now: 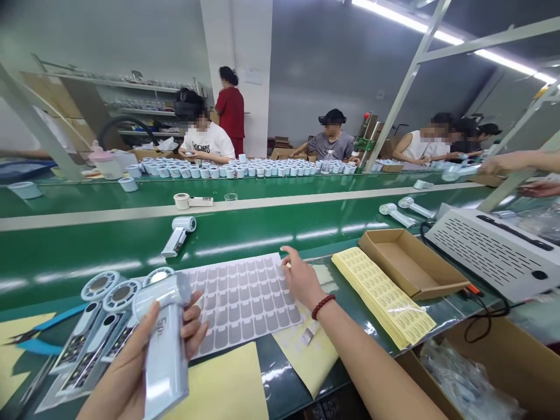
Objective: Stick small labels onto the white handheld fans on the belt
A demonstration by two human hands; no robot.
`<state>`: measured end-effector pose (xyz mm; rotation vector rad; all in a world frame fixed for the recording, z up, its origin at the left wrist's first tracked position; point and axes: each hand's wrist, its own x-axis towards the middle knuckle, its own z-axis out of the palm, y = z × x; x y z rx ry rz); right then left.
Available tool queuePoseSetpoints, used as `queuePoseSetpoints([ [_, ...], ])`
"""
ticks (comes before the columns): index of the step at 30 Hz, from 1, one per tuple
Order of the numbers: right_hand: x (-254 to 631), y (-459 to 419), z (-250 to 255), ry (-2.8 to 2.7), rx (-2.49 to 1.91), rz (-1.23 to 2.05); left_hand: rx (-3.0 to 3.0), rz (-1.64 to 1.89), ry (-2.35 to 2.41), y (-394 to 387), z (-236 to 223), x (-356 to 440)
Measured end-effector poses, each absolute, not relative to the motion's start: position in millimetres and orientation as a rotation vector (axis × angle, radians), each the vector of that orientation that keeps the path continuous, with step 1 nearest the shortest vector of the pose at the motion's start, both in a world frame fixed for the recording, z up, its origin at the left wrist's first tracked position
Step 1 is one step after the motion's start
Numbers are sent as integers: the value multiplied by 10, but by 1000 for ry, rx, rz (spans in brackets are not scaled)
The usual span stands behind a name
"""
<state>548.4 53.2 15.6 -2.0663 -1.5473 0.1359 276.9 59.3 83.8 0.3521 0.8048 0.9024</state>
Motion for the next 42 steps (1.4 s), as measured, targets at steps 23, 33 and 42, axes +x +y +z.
queuePoseSetpoints([
  [23, 3390, -416, 589, -1176, -956, 1239, 110, 1052, 936, 198, 897, 1905],
  [33, 3016, -282, 736, -1109, -1010, 1288, 2, 1245, 986, 141, 922, 1869],
  [42, 2889, -189, 765, -1045, -1051, 1315, 20, 1283, 974, 167, 872, 1850],
])
